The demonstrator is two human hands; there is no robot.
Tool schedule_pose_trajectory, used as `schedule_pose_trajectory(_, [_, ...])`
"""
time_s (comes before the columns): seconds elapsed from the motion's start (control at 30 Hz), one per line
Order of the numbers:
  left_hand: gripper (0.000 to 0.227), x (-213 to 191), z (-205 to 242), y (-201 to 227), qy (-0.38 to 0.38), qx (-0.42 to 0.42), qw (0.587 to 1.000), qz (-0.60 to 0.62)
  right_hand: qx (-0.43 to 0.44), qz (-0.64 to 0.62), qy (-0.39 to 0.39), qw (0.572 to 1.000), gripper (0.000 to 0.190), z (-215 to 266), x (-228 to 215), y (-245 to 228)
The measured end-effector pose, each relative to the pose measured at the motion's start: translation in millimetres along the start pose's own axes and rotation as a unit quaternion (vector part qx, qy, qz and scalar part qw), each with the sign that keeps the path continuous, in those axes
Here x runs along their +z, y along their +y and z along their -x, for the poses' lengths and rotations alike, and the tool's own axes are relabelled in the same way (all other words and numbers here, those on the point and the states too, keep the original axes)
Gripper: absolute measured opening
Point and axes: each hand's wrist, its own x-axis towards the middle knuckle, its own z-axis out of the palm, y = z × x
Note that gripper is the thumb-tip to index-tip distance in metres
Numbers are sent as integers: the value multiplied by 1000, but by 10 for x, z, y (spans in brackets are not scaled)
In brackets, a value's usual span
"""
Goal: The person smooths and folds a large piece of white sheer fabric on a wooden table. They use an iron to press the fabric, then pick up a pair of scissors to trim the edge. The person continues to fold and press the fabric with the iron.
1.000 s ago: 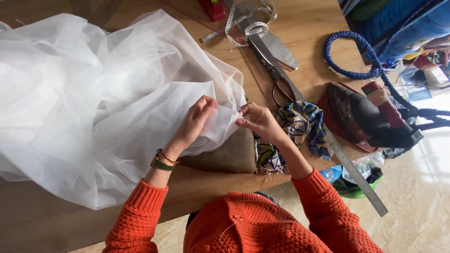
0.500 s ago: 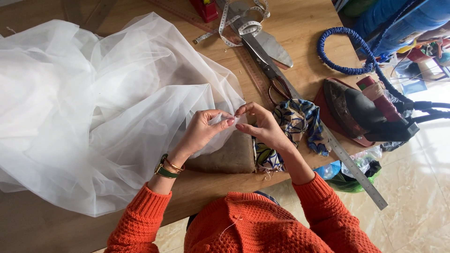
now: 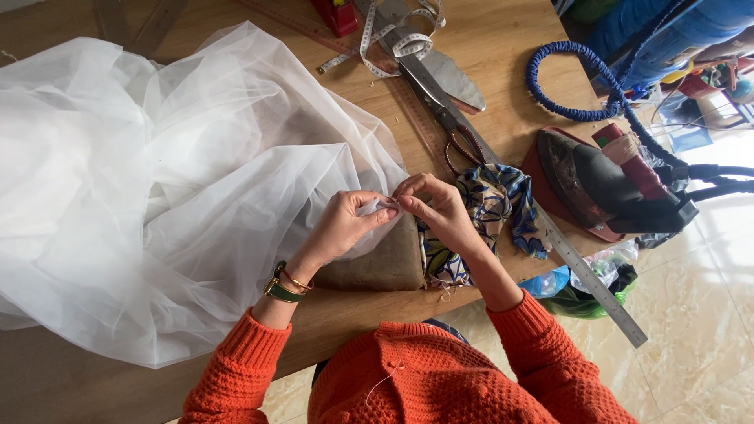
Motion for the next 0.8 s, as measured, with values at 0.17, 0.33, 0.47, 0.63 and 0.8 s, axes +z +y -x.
schedule_pose_trajectory(0.17, [17, -21, 9, -1, -8, -1, 1000, -18, 32, -8, 5, 999, 17, -20, 38, -86])
schedule_pose_trajectory(0.33, [17, -37, -2, 20, -17, 6, 1000, -12, 51, -17, 1, 999, 17, 4, -3, 22])
schedule_pose_trajectory(0.47, [16, -35, 7, 96, -20, 2, 1000, -12, 60, -7, -2, 998, 15, -8, -3, -18])
schedule_pose_trajectory(0.63, [16, -26, 15, 35, -21, -10, 1000, 1, 48, 11, 22, 999, 15, -42, -5, -24])
schedule_pose_trajectory(0.8, [14, -24, -22, -200, 12, 8, 1000, -8, 29, 98, 76, 992, 18, -69, -405, 434])
